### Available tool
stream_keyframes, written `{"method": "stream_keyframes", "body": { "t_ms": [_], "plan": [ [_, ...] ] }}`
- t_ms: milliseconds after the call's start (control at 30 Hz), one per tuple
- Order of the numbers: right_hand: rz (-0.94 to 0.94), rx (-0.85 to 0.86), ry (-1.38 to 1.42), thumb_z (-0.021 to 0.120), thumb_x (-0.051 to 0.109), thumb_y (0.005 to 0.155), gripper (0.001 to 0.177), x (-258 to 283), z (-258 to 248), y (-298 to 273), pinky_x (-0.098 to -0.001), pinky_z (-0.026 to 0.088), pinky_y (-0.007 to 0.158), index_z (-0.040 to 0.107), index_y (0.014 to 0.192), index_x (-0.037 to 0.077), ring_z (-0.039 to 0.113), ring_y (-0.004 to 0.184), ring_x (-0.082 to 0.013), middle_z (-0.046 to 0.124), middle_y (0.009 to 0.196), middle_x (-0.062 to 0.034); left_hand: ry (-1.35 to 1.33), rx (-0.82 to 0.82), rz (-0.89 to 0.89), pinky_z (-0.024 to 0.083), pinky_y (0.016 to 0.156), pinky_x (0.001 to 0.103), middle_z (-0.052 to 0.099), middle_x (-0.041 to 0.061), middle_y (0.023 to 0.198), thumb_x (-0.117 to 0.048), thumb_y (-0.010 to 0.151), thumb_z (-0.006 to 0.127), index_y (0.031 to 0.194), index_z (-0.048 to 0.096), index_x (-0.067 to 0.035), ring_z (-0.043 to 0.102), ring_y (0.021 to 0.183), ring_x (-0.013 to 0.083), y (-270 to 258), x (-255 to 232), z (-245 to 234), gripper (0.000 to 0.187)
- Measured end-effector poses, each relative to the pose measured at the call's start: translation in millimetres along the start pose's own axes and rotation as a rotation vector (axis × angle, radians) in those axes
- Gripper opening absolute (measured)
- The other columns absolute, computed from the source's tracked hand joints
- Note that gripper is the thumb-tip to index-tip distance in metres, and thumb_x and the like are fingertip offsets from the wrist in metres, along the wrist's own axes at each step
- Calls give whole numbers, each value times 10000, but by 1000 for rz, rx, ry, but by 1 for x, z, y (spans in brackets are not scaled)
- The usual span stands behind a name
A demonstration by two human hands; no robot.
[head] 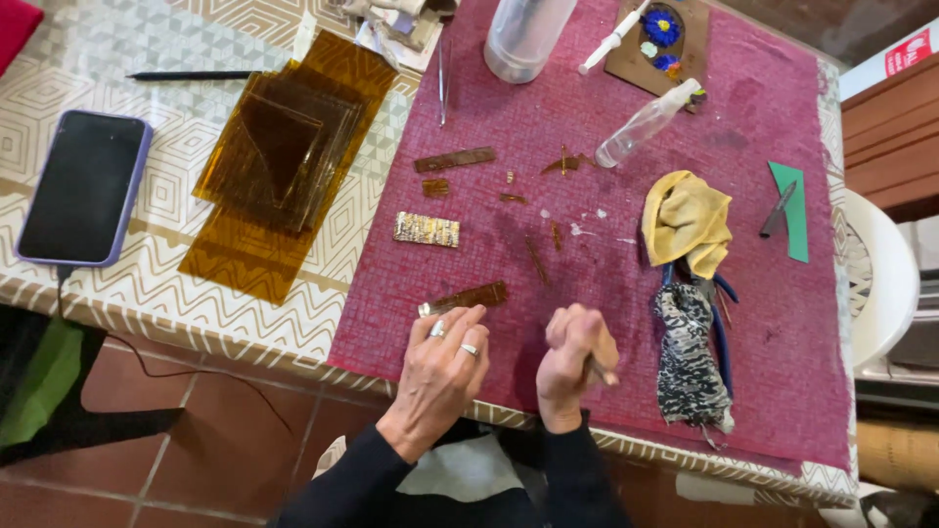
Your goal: Cleaning and cutting small pieces of brown glass using a spray bottle, cloth, and glass cutter.
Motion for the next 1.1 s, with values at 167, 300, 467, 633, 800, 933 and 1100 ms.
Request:
{"method": "stream_keyframes", "body": {
  "t_ms": [167,300,467,633,800,933,1100],
  "plan": [
    [99,-66,-773,726,86,932,216,10,-28,37,-312,474,648,565,1052,7,558,726,-212,573,827,-98,110,109,-68,416,989,451,636,116,1235,-158,880,705,1171,693,-24,585,1202,286,29,6,3,321],
    [-18,88,-925,673,-29,858,347,16,-26,41,-420,521,876,567,1189,-34,629,1048,-334,618,1109,-199,268,208,-136,384,994,483,599,135,1275,-257,852,729,1202,696,-38,539,1224,312,30,24,8,414],
    [-143,46,-1132,655,-32,898,221,56,-94,63,-414,530,949,639,1117,-2,647,1102,-334,638,1158,-172,239,234,-151,375,1017,475,604,124,1264,-249,867,733,1203,693,-53,551,1221,302,26,27,11,391],
    [59,-17,-1524,685,18,922,176,57,-220,97,-456,517,867,703,1096,23,664,1010,-358,677,1114,-176,202,218,-152,372,1023,471,609,123,1257,-222,851,732,1199,691,-65,556,1209,302,28,25,2,384],
    [207,240,-1489,810,314,859,357,30,-219,83,-461,547,762,738,1054,24,699,893,-361,725,1003,-186,202,255,-145,369,1024,478,614,112,1208,-219,873,721,1279,686,-72,565,1166,284,26,28,3,434],
    [156,220,-1488,768,312,929,328,11,-231,79,-469,529,751,735,1077,21,691,907,-372,723,991,-201,275,230,-174,376,1010,478,605,140,1228,-258,865,730,1294,675,-28,559,1170,304,27,27,-7,490],
    [612,157,-1207,733,293,913,314,-28,-253,75,-442,523,712,691,976,-12,670,777,-330,690,791,-178,297,230,-252,393,977,474,607,133,1191,-263,823,767,1136,698,-34,562,1149,316,27,32,-15,395]
  ]
}}
Point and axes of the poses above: each hand's wrist, its own y-axis towards the middle knuckle, its own z-axis out of the palm, x = y × z, the point moved 10 cm from there along y, towards the middle knuckle
